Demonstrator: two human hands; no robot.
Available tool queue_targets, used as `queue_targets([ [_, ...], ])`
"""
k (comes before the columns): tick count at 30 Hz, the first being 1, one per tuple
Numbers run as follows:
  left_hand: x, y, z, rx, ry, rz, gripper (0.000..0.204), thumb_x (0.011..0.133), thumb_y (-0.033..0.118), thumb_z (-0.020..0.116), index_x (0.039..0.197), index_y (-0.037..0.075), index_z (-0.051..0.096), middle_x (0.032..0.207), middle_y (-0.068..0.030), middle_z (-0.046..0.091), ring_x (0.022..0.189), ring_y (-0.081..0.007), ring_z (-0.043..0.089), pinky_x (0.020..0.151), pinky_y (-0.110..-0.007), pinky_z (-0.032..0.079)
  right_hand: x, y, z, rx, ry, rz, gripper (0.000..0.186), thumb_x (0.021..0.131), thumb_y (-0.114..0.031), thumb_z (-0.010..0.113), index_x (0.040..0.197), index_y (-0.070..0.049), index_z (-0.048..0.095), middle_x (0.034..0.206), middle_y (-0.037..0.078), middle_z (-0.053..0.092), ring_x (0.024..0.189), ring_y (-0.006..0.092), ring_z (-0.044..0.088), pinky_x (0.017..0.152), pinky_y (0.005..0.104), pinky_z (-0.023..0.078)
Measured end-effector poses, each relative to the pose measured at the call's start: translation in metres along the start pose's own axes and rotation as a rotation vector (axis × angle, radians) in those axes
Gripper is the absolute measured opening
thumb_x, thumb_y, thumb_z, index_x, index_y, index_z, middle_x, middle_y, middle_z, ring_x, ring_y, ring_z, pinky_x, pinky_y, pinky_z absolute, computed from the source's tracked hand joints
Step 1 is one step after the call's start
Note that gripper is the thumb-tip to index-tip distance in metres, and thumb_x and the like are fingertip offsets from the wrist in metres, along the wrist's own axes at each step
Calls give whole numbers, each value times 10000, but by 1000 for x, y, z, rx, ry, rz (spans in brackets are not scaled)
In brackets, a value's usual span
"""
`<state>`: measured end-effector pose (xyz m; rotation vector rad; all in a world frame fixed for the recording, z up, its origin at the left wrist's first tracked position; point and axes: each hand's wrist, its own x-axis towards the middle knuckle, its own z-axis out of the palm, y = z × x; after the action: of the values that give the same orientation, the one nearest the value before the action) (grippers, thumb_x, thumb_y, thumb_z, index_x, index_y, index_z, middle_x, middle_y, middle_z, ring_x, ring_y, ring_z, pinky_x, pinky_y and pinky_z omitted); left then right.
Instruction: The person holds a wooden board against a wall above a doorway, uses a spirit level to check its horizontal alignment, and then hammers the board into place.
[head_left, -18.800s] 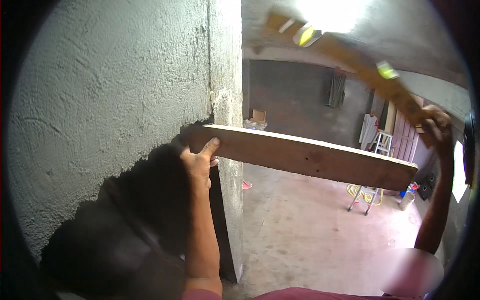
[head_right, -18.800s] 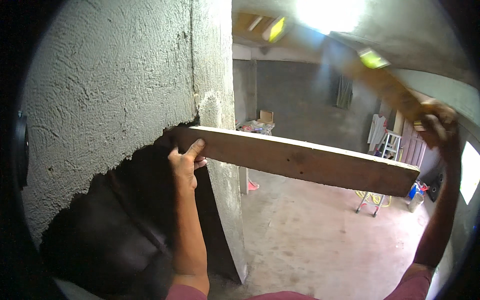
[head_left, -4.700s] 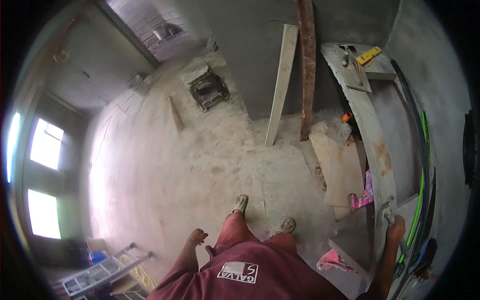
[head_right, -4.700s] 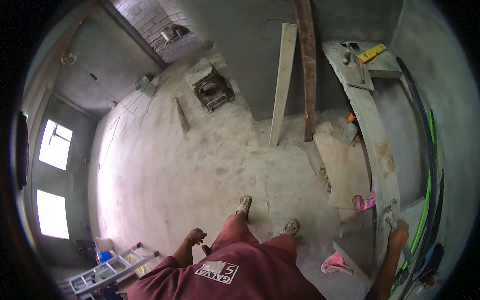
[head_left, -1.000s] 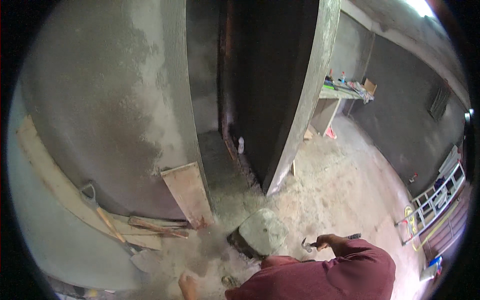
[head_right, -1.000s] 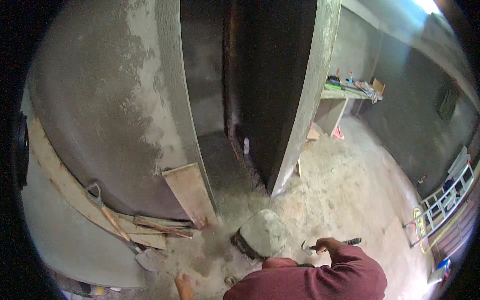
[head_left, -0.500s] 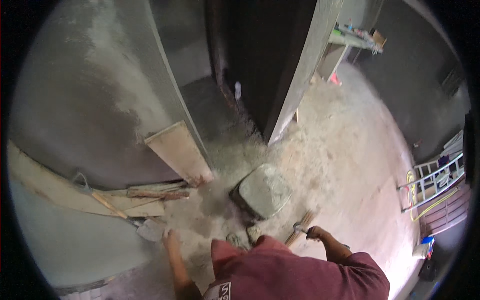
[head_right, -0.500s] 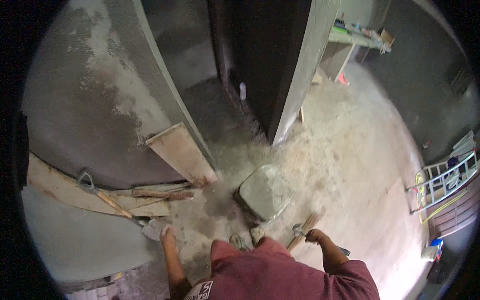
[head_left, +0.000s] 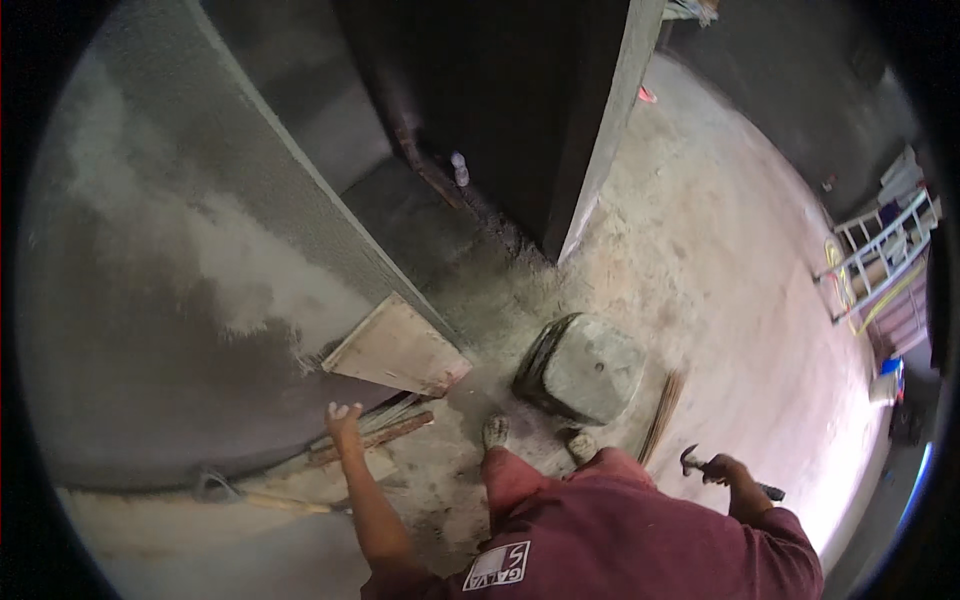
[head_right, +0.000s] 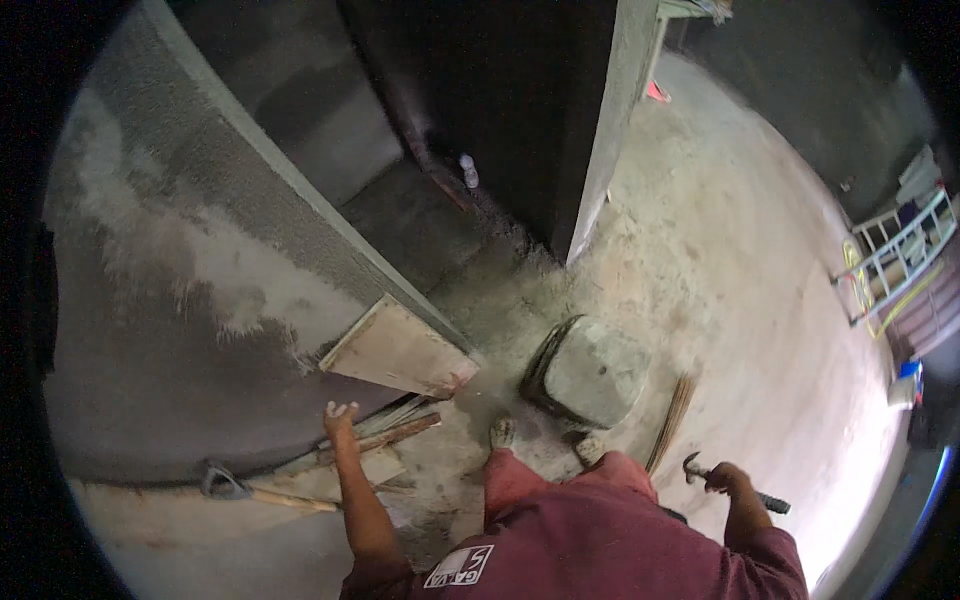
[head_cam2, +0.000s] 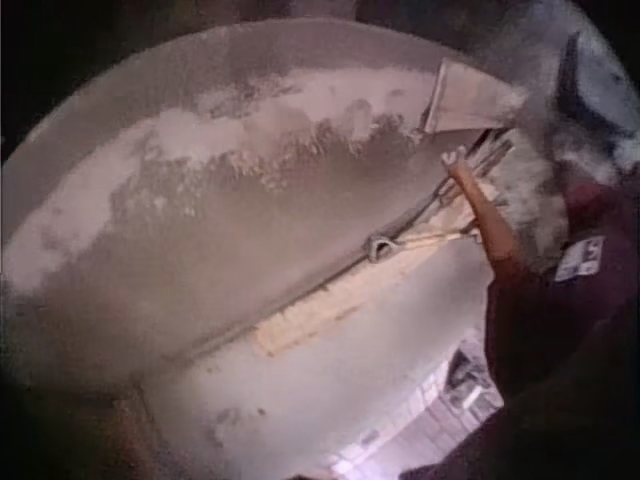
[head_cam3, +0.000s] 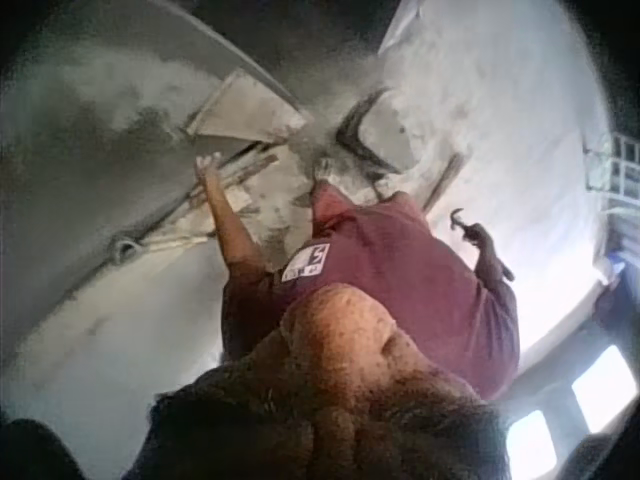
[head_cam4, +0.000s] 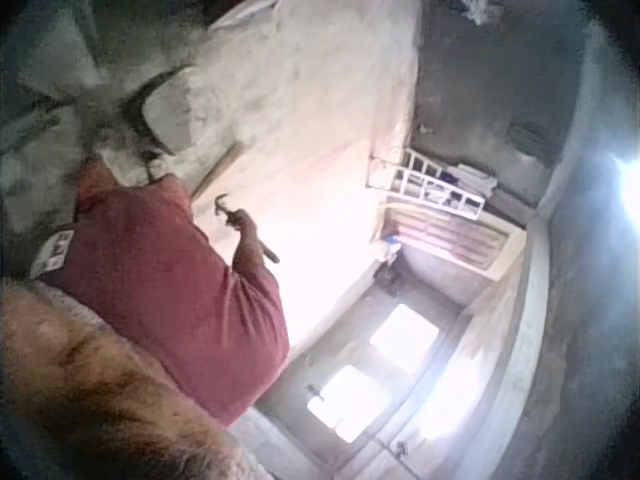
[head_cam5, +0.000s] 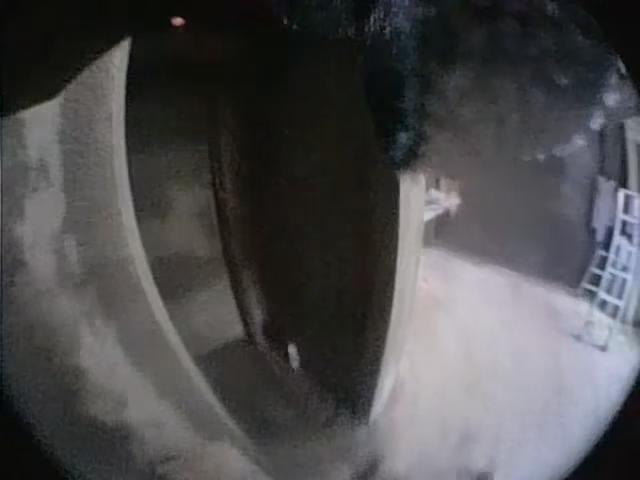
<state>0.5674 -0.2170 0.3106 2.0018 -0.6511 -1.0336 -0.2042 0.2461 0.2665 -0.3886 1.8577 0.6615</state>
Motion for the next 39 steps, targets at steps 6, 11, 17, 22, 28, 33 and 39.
queue_targets([
  [6, 96, -25, 24, 184, -281, 163, 873, 729, 117, 852, 1449, -59, 393, 1405, -260, 516, 1264, -350, 542, 1046, -441, 426, -105, -63, 33, 371, 51, -55, 274, 747, -258, 823, 875, -47, 703, 715, 57, 647, 574, 169, 575, 471, 341, 472],
  [11, 101, 9, 36, 480, -268, 56, 724, 721, 190, 869, 1297, -107, 546, 1300, -291, 586, 1203, -369, 580, 1021, -423, 429, -147, -122, 47, 414, 114, -119, 233, 731, -246, 790, 803, -53, 680, 680, 59, 639, 529, 166, 567, 458, 338, 471],
  [17, 138, -23, 45, 317, -378, 332, 588, 768, 231, 845, 1212, -85, 623, 1227, -198, 658, 1137, -316, 605, 988, -380, 435, -171, -174, 44, 99, 114, -170, 318, 726, -317, 757, 897, -52, 719, 718, 118, 681, 642, 238, 656, 594, 386, 532],
  [22, 147, -26, 54, 486, -410, 268, 616, 803, 226, 822, 1270, -88, 569, 1322, -214, 602, 1167, -362, 590, 1015, -416, 430, -143, -175, 58, 34, 139, -398, 339, 740, -322, 774, 943, -60, 706, 774, 114, 701, 721, 256, 667, 680, 404, 525],
  [28, 47, -12, 83, 616, -371, 295, 602, 857, 464, 733, 1066, -96, 666, 1072, -225, 695, 992, -356, 637, 908, -436, 462, -103, -165, 56, 27, 172, -648, 401, 757, -344, 799, 1032, -71, 696, 865, 133, 706, 823, 250, 673, 759, 397, 521],
  [33, -73, 10, 113, 717, -342, 26, 533, 861, 350, 765, 1132, -94, 646, 1158, -201, 678, 1042, -314, 612, 950, -398, 452, -38, -147, 51, -135, 59, -755, 493, 739, -366, 793, 1128, -83, 686, 976, 178, 713, 901, 337, 669, 830, 425, 511],
  [39, -202, -7, 123, 420, -161, 154, 666, 827, 260, 789, 1289, -108, 479, 1268, -242, 585, 1103, -351, 575, 937, -401, 466, 46, -102, 20, -329, 188, -966, 522, 720, -265, 727, 1204, -88, 649, 1019, 187, 712, 954, 385, 673, 836, 449, 523],
])
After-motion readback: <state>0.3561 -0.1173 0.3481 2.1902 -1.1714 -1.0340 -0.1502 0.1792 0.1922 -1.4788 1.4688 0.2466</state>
